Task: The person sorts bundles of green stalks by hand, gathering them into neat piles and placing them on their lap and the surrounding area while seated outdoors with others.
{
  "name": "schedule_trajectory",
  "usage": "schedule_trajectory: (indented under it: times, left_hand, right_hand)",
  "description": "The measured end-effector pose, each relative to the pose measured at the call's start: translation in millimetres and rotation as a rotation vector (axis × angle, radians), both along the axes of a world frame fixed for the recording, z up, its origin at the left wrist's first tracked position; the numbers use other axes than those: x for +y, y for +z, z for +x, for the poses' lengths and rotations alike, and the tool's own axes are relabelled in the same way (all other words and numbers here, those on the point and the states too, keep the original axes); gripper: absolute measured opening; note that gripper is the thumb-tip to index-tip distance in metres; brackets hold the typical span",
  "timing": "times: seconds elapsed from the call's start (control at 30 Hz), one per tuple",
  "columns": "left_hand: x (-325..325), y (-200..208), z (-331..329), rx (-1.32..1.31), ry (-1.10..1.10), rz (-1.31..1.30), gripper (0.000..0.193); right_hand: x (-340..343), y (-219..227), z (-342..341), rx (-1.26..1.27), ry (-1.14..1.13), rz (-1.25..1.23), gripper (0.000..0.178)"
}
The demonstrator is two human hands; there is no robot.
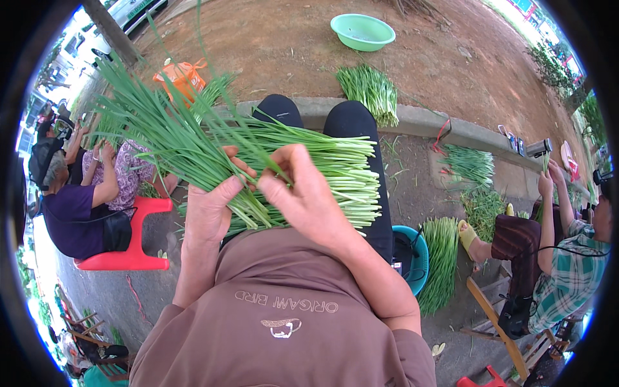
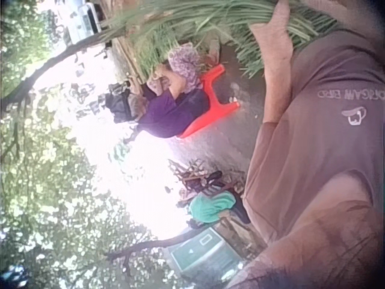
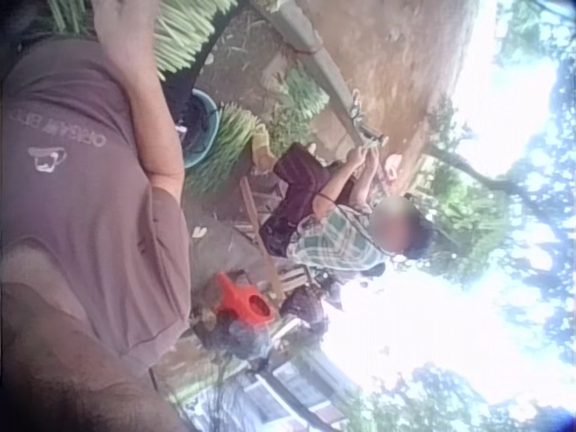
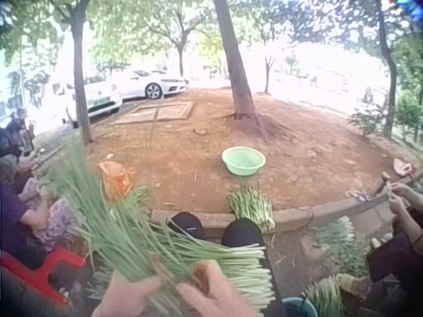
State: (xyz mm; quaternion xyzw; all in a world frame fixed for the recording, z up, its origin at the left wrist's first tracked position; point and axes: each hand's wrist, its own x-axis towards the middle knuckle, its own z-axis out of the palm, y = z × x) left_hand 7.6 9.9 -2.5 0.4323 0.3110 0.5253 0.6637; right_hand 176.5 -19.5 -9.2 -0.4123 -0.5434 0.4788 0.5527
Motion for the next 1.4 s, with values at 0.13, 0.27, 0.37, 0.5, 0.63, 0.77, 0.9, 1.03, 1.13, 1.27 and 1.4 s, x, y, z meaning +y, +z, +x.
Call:
schedule_trajectory:
  times: [0.13, 0.27, 0.37, 0.5, 0.63, 0.77, 0.9, 1.03, 1.13, 1.27, 1.4]
  left_hand:
    - [-0.3, -4.0, -0.4, 0.066, -0.005, 0.033, 0.039]
    - [-0.3, 1.6, -3.6, -0.021, -0.02, -0.057, 0.044]
    - [2.8, 1.0, -4.9, -0.071, 0.01, -0.05, 0.046]
    - [4.8, -4.6, -5.7, -0.063, 0.063, 0.0, 0.046]
    - [1.2, -3.0, -0.4, -0.009, 0.099, 0.016, 0.045]
    - [-1.6, -3.1, 3.1, 0.015, 0.098, 0.059, 0.042]
    - [0.2, 0.2, 5.5, 0.004, 0.118, 0.083, 0.039]
    - [4.4, -0.8, -5.5, -0.033, 0.159, 0.003, 0.04]
    - [6.5, -4.8, -10.7, -0.113, 0.101, -0.088, 0.043]
    - [4.8, -10.1, -13.1, -0.042, 0.014, -0.082, 0.048]
    - [1.3, -8.4, -5.8, 0.017, -0.044, -0.072, 0.053]
  right_hand:
    - [1.2, -3.9, -2.1, -0.164, 0.051, 0.021, 0.032]
    - [0.6, 3.7, 7.8, -0.159, 0.148, -0.035, 0.026]
    - [0.8, 2.1, 9.3, 0.061, 0.094, -0.142, 0.023]
    - [-1.8, 9.1, 12.0, 0.205, 0.182, -0.34, 0.023]
    - [-4.2, 8.8, -9.0, 0.043, 0.059, -0.041, 0.031]
    - [-5.8, 12.3, -8.3, -0.087, 0.183, -0.249, 0.043]
    - [-1.3, -2.0, -9.0, -0.038, 0.027, -0.12, 0.023]
    - [-1.0, 2.8, 15.1, 0.404, 0.162, -0.371, 0.017]
    - [2.1, 5.3, 4.7, 0.593, -0.131, -0.213, 0.014]
    - [-1.1, 2.7, 3.0, 0.375, 0.035, -0.175, 0.011]
    - [-3.1, 3.4, 1.3, 0.288, 0.121, -0.259, 0.015]
